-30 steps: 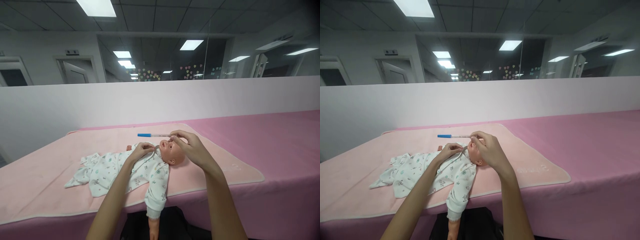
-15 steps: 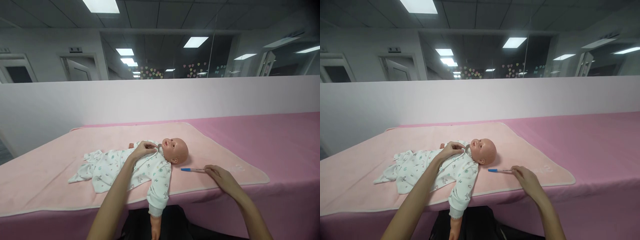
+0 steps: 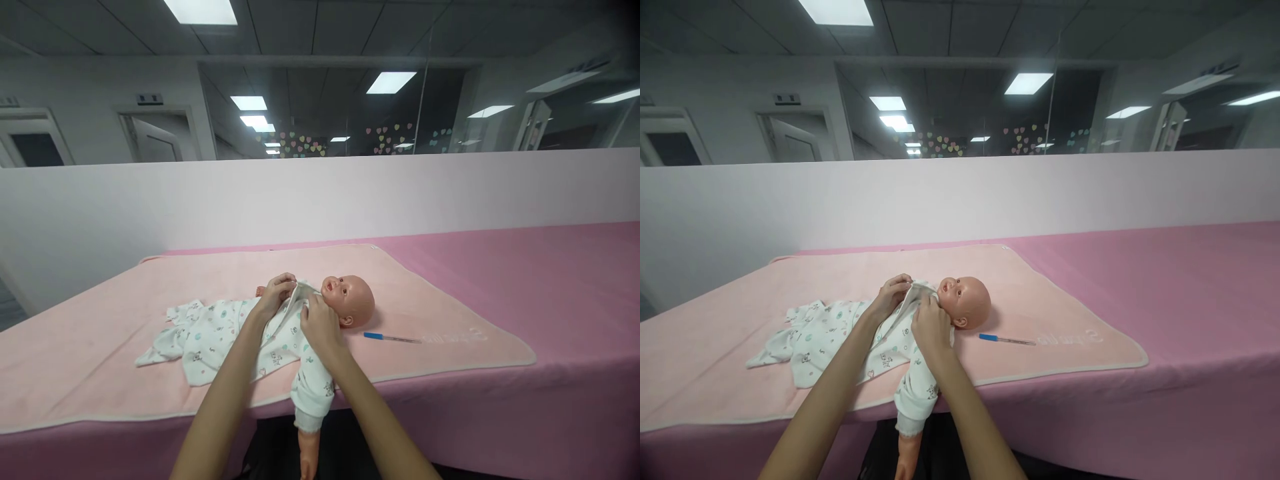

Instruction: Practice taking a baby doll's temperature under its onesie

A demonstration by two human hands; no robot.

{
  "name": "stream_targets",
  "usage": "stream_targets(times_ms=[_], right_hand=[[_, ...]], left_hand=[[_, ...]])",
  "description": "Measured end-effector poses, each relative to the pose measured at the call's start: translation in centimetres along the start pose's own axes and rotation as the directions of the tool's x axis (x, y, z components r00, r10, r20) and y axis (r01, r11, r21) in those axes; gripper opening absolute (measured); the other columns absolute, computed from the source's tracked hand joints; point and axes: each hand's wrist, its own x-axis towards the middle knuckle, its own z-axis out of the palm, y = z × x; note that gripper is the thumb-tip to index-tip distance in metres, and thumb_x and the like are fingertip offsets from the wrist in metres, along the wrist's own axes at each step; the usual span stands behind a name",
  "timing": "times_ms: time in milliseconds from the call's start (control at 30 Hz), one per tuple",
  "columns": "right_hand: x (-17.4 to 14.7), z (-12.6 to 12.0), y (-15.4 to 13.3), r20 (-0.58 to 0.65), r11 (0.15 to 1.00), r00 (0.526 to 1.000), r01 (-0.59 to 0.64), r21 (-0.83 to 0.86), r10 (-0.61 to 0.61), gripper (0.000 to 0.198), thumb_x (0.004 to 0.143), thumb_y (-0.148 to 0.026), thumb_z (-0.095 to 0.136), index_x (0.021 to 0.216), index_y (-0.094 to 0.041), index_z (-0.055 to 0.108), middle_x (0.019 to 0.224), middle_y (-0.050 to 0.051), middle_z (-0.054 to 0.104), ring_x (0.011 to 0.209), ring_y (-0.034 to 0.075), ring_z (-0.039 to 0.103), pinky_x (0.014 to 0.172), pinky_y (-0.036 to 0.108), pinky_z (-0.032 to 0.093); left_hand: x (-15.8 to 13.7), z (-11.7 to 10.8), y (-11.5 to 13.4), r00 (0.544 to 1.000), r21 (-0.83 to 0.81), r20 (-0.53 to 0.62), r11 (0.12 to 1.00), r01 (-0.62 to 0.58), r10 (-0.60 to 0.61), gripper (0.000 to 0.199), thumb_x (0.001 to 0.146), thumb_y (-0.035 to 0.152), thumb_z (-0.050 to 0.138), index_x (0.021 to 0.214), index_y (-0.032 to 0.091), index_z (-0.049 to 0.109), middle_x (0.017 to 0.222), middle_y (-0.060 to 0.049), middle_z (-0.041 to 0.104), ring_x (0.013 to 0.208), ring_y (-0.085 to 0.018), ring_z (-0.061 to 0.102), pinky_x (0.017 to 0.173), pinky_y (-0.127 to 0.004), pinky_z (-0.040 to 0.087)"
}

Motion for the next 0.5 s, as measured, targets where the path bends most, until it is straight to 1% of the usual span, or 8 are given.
stream_targets(times_ms=[67,133,233,300,400,500], right_hand=[[0.4,1.7,-0.4,-0.035,0.999,0.999,-0.018,-0.031,0.017,0.028,0.076,-0.012,0.04,0.095,-0.016,0.059,0.08,0.01,0.065,0.061,0.02,0.06,0.053,0.029,0.04],[0.3,2.5,0.1,-0.12,0.999,0.993,0.005,0.044,0.0,0.029,0.076,-0.011,0.039,0.095,-0.018,0.06,0.081,0.007,0.065,0.064,0.019,0.06,0.054,0.027,0.041],[-0.4,2.6,1.2,-0.263,0.968,0.965,0.069,0.24,-0.004,0.029,0.08,-0.014,0.035,0.093,-0.018,0.061,0.084,0.006,0.066,0.071,0.017,0.06,0.063,0.026,0.045],[-0.8,2.3,1.4,-0.315,0.934,0.949,0.118,0.337,-0.006,0.029,0.082,-0.016,0.034,0.092,-0.017,0.062,0.085,0.006,0.066,0.075,0.015,0.06,0.068,0.026,0.046],[-0.9,2.0,1.4,-0.362,0.903,0.932,0.153,0.402,0.004,0.027,0.085,-0.017,0.035,0.091,-0.017,0.062,0.085,0.006,0.067,0.075,0.015,0.06,0.069,0.025,0.047],[-0.7,2.1,1.4,-0.375,0.895,0.926,0.134,0.426,0.04,0.025,0.086,-0.019,0.038,0.09,-0.016,0.062,0.082,0.006,0.067,0.07,0.014,0.06,0.067,0.025,0.047]], left_hand=[[0.1,-0.2,-0.1,1.0,-0.002,-0.006,1.0,0.008,-0.008,0.022,0.058,0.025,0.065,0.071,0.016,0.051,0.053,0.006,0.045,0.047,-0.005,0.042,0.047,-0.018,0.03],[0.1,-0.2,-0.3,1.0,0.058,0.03,0.998,-0.004,0.002,0.021,0.059,0.024,0.064,0.072,0.015,0.051,0.052,0.006,0.044,0.047,-0.005,0.041,0.047,-0.018,0.03],[0.2,0.0,-0.6,0.995,0.176,0.092,0.982,-0.065,0.049,0.021,0.059,0.021,0.066,0.075,0.014,0.053,0.058,0.005,0.047,0.051,-0.005,0.042,0.051,-0.018,0.032],[0.2,0.1,-0.7,0.992,0.226,0.1,0.969,-0.101,0.08,0.023,0.059,0.019,0.066,0.078,0.014,0.055,0.064,0.004,0.049,0.055,-0.005,0.043,0.053,-0.017,0.032],[0.0,0.3,-0.6,0.989,0.27,0.122,0.955,-0.12,0.09,0.02,0.062,0.019,0.066,0.078,0.013,0.057,0.066,0.003,0.051,0.059,-0.006,0.045,0.055,-0.017,0.033],[-0.4,0.5,-0.2,0.983,0.316,0.174,0.942,-0.111,0.058,0.017,0.064,0.022,0.065,0.077,0.012,0.06,0.064,0.001,0.053,0.061,-0.008,0.047,0.057,-0.018,0.035]])
